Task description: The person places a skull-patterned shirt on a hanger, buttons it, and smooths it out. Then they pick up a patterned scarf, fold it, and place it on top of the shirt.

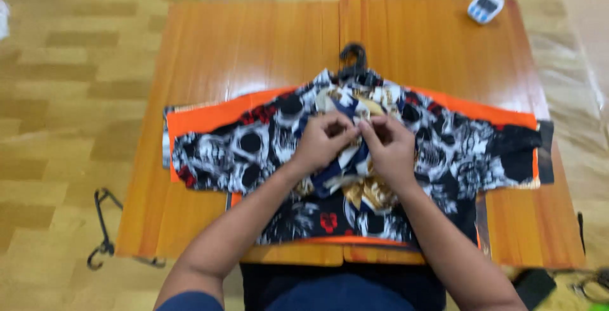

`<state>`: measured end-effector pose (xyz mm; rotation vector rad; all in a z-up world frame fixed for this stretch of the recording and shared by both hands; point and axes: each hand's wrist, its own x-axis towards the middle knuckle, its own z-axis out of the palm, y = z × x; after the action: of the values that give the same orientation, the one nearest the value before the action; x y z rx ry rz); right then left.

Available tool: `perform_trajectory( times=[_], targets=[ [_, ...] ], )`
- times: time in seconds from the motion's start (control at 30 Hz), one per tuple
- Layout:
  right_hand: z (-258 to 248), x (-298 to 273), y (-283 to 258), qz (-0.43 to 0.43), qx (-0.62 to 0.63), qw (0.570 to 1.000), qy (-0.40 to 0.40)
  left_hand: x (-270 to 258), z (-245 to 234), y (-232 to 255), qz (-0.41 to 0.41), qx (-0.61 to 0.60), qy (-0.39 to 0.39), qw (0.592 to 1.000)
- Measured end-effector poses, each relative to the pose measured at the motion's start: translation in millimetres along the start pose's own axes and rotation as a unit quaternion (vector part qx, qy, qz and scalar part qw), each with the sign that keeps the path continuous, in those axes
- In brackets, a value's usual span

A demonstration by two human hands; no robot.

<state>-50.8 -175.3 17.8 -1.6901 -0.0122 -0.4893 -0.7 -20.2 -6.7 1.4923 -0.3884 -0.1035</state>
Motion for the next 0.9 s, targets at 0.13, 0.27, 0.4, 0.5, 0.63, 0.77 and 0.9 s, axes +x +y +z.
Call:
perform_trajectory(
  times=[0.13, 0.27, 0.4, 0.5, 0.63, 0.77, 0.9],
  targets=[
    [-1.4, 7.0, -2.6, -0.005, -0.004, 1.0, -0.027, 3.0, -1.5, -12.2, 0.06, -0.029, -0.015, 0.998],
    [-5.9, 8.2, 6.5, 0.015, -0.034, 0.998, -0.048, 4.1, -0.6, -26.9, -0.001, -0.068, -0.004, 0.998],
    [-6.7, 2.0, 9.7, 0.012, -0.057, 0.997, -0.058, -0.7, 2.5, -47.6, -0.012, -0.051, 0.012, 0.999],
    [-9.9, 6.4, 7.8, -0.019, -0.079, 0.994, -0.076, -4.5, 5.9, -14.1, 0.015, -0.016, 0.034, 0.999],
    [-6.8, 12.6, 15.1, -0.032, -0.099, 0.991, -0.078, 2.3, 6.4, -19.5, 0.032, -0.001, 0.053, 0.998],
    [-9.2, 5.0, 27.9, -0.032, -0.086, 0.992, -0.09, -4.8, 13.4, -22.5, 0.027, 0.021, 0.072, 0.997],
    [-6.8, 10.1, 31.4, -0.036, -0.072, 0.992, -0.101, 0.0, 14.4, -19.8, 0.024, 0.021, 0.08, 0.996]
  ],
)
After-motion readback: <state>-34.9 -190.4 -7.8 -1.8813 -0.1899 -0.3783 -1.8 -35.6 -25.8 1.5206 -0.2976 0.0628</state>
